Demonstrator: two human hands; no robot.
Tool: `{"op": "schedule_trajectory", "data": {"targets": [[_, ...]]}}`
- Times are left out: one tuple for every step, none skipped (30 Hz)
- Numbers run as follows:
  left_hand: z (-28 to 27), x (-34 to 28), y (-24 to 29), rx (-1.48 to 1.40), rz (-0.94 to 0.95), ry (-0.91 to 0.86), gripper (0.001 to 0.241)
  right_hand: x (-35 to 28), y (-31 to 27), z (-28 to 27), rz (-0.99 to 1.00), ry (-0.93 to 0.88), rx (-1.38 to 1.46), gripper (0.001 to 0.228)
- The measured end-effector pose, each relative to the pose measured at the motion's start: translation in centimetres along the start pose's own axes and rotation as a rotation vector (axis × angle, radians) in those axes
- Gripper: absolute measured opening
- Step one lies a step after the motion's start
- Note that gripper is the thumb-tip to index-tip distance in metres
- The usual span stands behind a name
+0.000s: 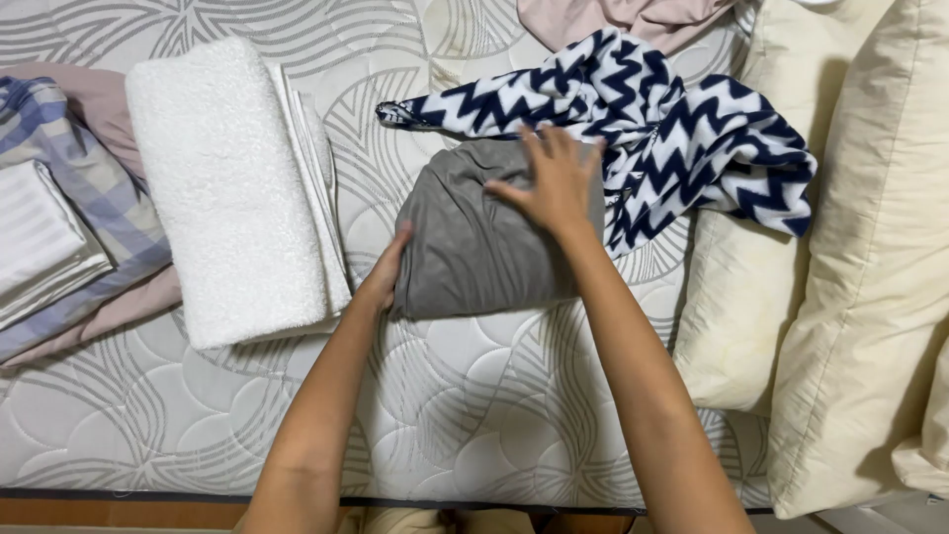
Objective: The person folds a gray duvet cover and a blue-and-white zigzag patterned blanket on a bed. They smooth, fold, and roll the items into compact bundles, placing them on the bed alongside other folded linens.
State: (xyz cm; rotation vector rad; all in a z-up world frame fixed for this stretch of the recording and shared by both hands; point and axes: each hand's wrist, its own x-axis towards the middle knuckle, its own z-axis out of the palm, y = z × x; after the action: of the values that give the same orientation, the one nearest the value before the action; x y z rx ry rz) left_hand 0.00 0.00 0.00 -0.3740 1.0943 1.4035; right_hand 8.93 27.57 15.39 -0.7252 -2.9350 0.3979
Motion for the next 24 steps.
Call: {"op": "schedule_trajectory", "data": {"targets": [[0.1, 0.3, 0.5, -0.002, 0.003, 0.001, 0.1, -1.0, 1.4, 0.5, -0.004, 0.001, 0.001, 0.091], [0.3, 0.6, 1.0, 0.166, 0.13, 0.083, 0.095, -2.0, 2.8, 1.1, 0.094, 0.109, 0.09, 0.093], [0.4, 0.8, 1.2, 0.332, 0.251, 0.167, 0.091, -3.3, 4.1, 1.7, 0.194, 0.211, 0.179, 0.094], [1.4, 0.4, 2.1, 0.329, 0.249, 0.17, 0.091, -3.8, 5.0, 2.4, 0.193, 0.207, 0.18, 0.094], [2.5, 0.0, 2.9, 0.339, 0.269, 0.136, 0.082, -4.6, 6.0, 3.0, 0.28, 0.208, 0.338, 0.095], [3.6, -0.4, 3.6, 0.349, 0.289, 0.1, 0.074, -5.4, 7.0, 3.6, 0.367, 0.21, 0.496, 0.095], [3.2, 1.2, 2.5, 0.35, 0.284, 0.1, 0.074, -5.7, 6.8, 3.2, 0.371, 0.208, 0.497, 0.095], [2.8, 2.7, 1.4, 0.404, 0.405, 0.114, 0.065, -6.1, 6.6, 2.8, 0.352, 0.192, 0.56, 0.088], [2.6, 4.5, 0.6, 0.459, 0.531, 0.125, 0.06, -6.2, 6.5, 2.2, 0.329, 0.182, 0.623, 0.081], [1.9, 4.9, -0.1, 0.462, 0.532, 0.123, 0.06, -6.4, 6.6, 2.4, 0.331, 0.185, 0.624, 0.081], [1.3, 5.4, -0.8, 0.522, 0.543, 0.309, 0.057, -6.6, 6.7, 2.5, 0.291, 0.171, 0.518, 0.07], [0.6, 5.9, -1.5, 0.58, 0.55, 0.496, 0.058, -6.8, 6.8, 2.6, 0.25, 0.157, 0.413, 0.06], [-0.4, 6.6, -2.2, 0.581, 0.547, 0.494, 0.058, -7.4, 7.1, 3.6, 0.254, 0.155, 0.411, 0.06], [-1.4, 7.4, -2.9, 0.647, 0.494, 0.589, 0.057, -8.0, 7.4, 4.7, 0.262, 0.13, 0.336, 0.053], [-2.3, 8.3, -3.4, 0.711, 0.442, 0.683, 0.057, -8.4, 7.7, 5.7, 0.268, 0.107, 0.26, 0.047], [-2.5, 8.8, -3.6, 0.71, 0.442, 0.68, 0.057, -8.7, 8.2, 6.4, 0.269, 0.107, 0.258, 0.047], [-2.9, 9.2, -3.6, 0.854, 0.47, 0.714, 0.056, -9.1, 8.6, 7.2, 0.313, 0.141, 0.282, 0.036], [-3.2, 9.6, -3.7, 0.999, 0.498, 0.746, 0.055, -9.4, 9.1, 8.0, 0.358, 0.175, 0.305, 0.029], [-1.3, 7.3, -2.2, 1.004, 0.501, 0.746, 0.055, -9.4, 9.1, 7.9, 0.36, 0.179, 0.308, 0.029], [0.6, 5.0, -0.6, 0.989, 0.511, 0.811, 0.055, -9.4, 9.2, 7.9, 0.429, 0.228, 0.313, 0.025], [2.5, 2.5, 0.5, 0.975, 0.516, 0.877, 0.054, -9.7, 9.1, 7.9, 0.501, 0.273, 0.317, 0.027], [2.6, 1.7, 0.2, 0.979, 0.512, 0.877, 0.054, -10.1, 9.2, 8.2, 0.505, 0.27, 0.32, 0.027], [2.8, 1.2, 0.2, 0.999, 0.527, 0.892, 0.051, -10.1, 9.4, 8.5, 0.586, 0.239, 0.31, 0.027], [3.1, 0.7, 0.2, 1.018, 0.543, 0.907, 0.048, -10.0, 9.6, 8.8, 0.666, 0.208, 0.3, 0.028]]}}
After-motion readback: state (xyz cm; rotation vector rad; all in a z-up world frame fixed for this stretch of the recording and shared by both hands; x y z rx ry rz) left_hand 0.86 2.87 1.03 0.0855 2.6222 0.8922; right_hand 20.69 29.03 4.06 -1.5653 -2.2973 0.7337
